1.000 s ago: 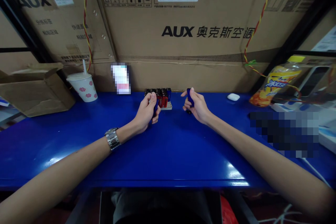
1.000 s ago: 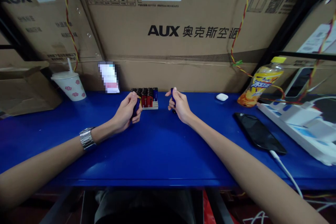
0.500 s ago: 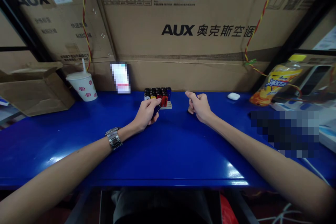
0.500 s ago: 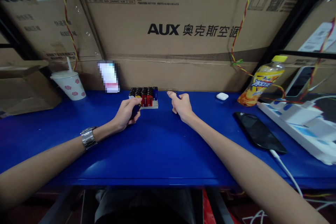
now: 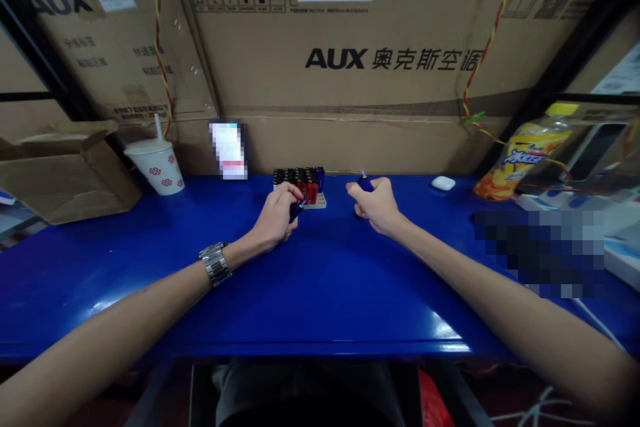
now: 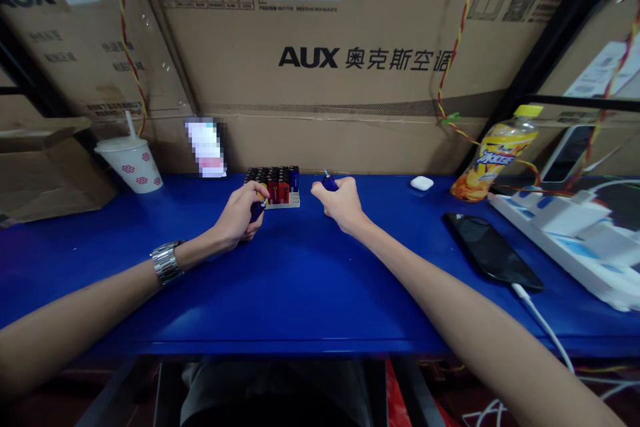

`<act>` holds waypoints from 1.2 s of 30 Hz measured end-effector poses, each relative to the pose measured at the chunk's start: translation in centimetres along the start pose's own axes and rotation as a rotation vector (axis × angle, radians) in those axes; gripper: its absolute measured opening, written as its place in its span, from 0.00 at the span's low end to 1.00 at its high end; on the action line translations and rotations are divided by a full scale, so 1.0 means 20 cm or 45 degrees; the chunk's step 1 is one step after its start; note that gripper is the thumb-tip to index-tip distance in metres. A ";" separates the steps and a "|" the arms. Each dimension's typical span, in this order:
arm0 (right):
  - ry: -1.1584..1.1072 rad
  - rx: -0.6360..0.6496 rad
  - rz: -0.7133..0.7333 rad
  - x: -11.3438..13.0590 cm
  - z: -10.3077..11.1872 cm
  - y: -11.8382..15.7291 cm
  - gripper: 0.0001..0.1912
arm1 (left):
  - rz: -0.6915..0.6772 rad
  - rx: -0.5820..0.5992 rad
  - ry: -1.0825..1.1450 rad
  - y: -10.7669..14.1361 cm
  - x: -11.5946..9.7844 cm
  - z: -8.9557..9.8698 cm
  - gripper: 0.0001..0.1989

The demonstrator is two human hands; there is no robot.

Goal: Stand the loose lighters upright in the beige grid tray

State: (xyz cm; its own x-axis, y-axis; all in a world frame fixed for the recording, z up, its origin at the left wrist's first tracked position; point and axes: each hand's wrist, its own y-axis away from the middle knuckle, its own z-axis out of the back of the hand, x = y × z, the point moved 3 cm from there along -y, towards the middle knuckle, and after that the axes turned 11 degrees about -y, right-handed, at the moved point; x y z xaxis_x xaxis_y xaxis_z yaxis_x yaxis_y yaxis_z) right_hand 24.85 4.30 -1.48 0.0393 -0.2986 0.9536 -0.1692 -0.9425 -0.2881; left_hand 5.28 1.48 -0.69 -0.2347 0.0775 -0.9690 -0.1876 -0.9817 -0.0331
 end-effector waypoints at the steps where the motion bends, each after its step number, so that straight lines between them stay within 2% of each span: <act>1: -0.002 -0.003 -0.003 0.00 0.00 0.00 0.22 | -0.001 -0.005 -0.003 0.00 0.00 0.00 0.04; 16: -0.035 0.044 -0.008 0.00 0.01 0.00 0.25 | -0.036 -0.004 -0.009 0.00 0.00 0.01 0.04; 19: -0.072 0.140 -0.050 0.01 0.01 0.00 0.30 | -0.074 -0.003 -0.057 0.01 -0.01 0.01 0.14; 21: -0.123 0.220 -0.133 0.01 0.01 0.00 0.27 | -0.080 -0.012 -0.091 0.01 -0.01 0.01 0.19; 24: -0.272 0.344 -0.211 0.01 -0.01 -0.02 0.27 | -0.094 -0.019 -0.098 0.00 -0.01 0.01 0.17; 27: -0.320 0.381 -0.129 0.01 -0.02 -0.04 0.24 | -0.129 -0.006 -0.091 -0.02 0.01 0.01 0.15; 32: 0.045 0.318 0.203 0.02 -0.04 -0.07 0.21 | -0.196 0.006 -0.117 -0.04 0.03 0.03 0.21; 36: 0.110 0.308 0.309 0.00 -0.05 -0.12 0.20 | -0.288 0.032 -0.233 -0.05 0.03 0.02 0.21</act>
State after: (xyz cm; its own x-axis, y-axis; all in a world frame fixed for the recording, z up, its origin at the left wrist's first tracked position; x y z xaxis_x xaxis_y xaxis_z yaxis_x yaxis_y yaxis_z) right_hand 24.20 6.78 -0.68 -0.0587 -0.5141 0.8557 0.0751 -0.8570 -0.5098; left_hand 4.88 2.49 -1.17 -0.3517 0.3262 -0.8774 -0.2779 -0.9314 -0.2349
